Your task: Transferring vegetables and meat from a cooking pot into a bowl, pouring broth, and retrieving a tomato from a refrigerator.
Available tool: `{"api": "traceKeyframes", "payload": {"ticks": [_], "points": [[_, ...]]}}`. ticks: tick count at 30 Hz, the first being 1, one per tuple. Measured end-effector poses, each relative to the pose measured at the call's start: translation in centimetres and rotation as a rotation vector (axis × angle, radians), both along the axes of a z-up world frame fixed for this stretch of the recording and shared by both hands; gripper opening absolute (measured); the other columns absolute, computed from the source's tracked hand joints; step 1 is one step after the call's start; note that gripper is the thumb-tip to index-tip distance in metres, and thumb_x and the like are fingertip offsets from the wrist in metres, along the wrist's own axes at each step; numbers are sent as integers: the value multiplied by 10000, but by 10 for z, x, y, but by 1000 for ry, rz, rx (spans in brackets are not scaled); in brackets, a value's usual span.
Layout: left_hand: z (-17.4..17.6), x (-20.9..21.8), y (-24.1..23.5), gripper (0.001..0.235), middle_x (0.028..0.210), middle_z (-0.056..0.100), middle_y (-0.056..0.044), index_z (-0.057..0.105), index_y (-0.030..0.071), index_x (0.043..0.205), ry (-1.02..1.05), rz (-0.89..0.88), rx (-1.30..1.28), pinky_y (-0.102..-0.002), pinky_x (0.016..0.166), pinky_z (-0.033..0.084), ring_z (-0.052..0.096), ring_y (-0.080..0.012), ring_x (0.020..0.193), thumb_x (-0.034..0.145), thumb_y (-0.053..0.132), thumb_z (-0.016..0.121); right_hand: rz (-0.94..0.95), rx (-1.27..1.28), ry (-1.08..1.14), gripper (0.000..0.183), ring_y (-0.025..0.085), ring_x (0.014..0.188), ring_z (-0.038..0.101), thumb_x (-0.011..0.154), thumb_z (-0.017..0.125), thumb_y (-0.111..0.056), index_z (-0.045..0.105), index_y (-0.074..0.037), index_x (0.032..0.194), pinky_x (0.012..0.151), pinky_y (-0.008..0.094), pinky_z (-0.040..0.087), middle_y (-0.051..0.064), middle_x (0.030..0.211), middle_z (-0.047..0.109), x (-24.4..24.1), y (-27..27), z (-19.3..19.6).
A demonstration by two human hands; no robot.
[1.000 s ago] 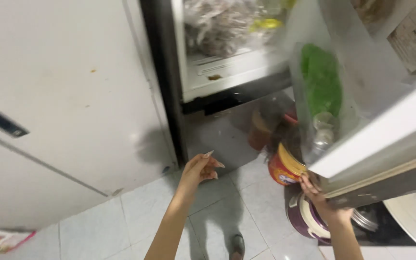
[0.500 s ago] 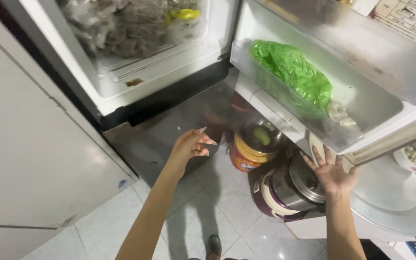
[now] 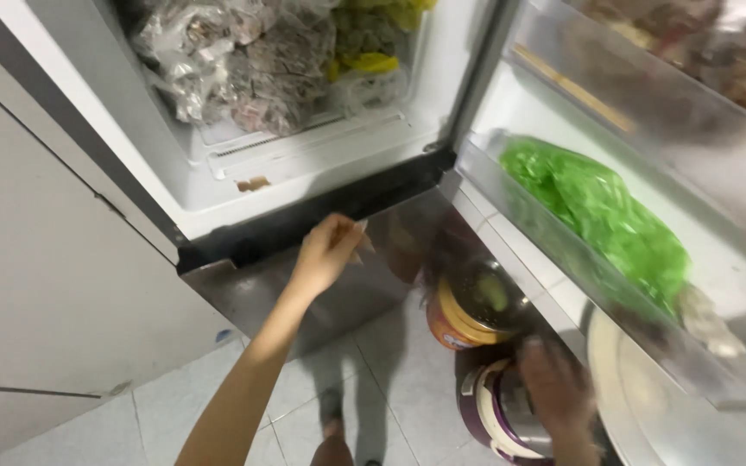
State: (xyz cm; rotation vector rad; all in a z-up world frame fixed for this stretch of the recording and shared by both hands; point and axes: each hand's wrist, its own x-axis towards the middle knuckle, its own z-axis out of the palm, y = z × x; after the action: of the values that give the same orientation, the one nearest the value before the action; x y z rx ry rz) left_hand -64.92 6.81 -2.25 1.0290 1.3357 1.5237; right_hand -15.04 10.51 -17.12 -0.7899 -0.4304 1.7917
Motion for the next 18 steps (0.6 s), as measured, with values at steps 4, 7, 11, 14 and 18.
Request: {"api": "traceKeyframes", "payload": {"ticks": [4, 7, 11, 14, 18], "points": [[54, -36, 52, 318, 844, 753, -91, 643, 62, 977, 641, 287, -76, -363, 691, 571, 734, -243, 760, 985, 379, 668, 112, -310, -214, 588, 344, 1309, 533, 1017, 458, -435, 488, -50, 1461, 1116, 497, 413, 167, 1419, 552, -137, 53, 24], [51, -67, 113, 284, 891, 728, -106, 626, 63, 1003, 877, 314, -130, -447, 754, 544, 706, -329, 888, 953, 333, 698, 362, -49, -246, 547, 333, 1230, 568, 988, 479, -417, 529, -81, 1416, 1048, 504, 446, 158, 1348, 596, -214, 111, 35], [39, -110, 207, 363, 996, 664, -122, 623, 69, 1055, 1363, 449, 41, -467, 835, 515, 633, -339, 1011, 877, 354, 760, 469, 123, -332, 494, 299, 1133, 635, 1024, 456, -386, 554, -55, 1376, 1002, 444, 476, 161, 1261, 668, -317, 173, 101], [44, -124, 264, 476, 1045, 638, -96, 616, 85, 1118, 1586, 512, 182, -450, 852, 484, 593, -304, 1039, 776, 355, 808, 474, 237, -365, 466, 270, 1055, 678, 1027, 456, -366, 571, -43, 1343, 948, 431, 511, 145, 1191, 708, -362, 206, 128], [41, -126, 313, 668, 1063, 607, -135, 613, 63, 1091, 1781, 397, 170, -437, 816, 424, 541, -306, 999, 624, 485, 837, 452, 282, -281, 404, 261, 976, 693, 1030, 505, -317, 572, -7, 1280, 887, 424, 547, 147, 1112, 725, -393, 239, 143]]}}
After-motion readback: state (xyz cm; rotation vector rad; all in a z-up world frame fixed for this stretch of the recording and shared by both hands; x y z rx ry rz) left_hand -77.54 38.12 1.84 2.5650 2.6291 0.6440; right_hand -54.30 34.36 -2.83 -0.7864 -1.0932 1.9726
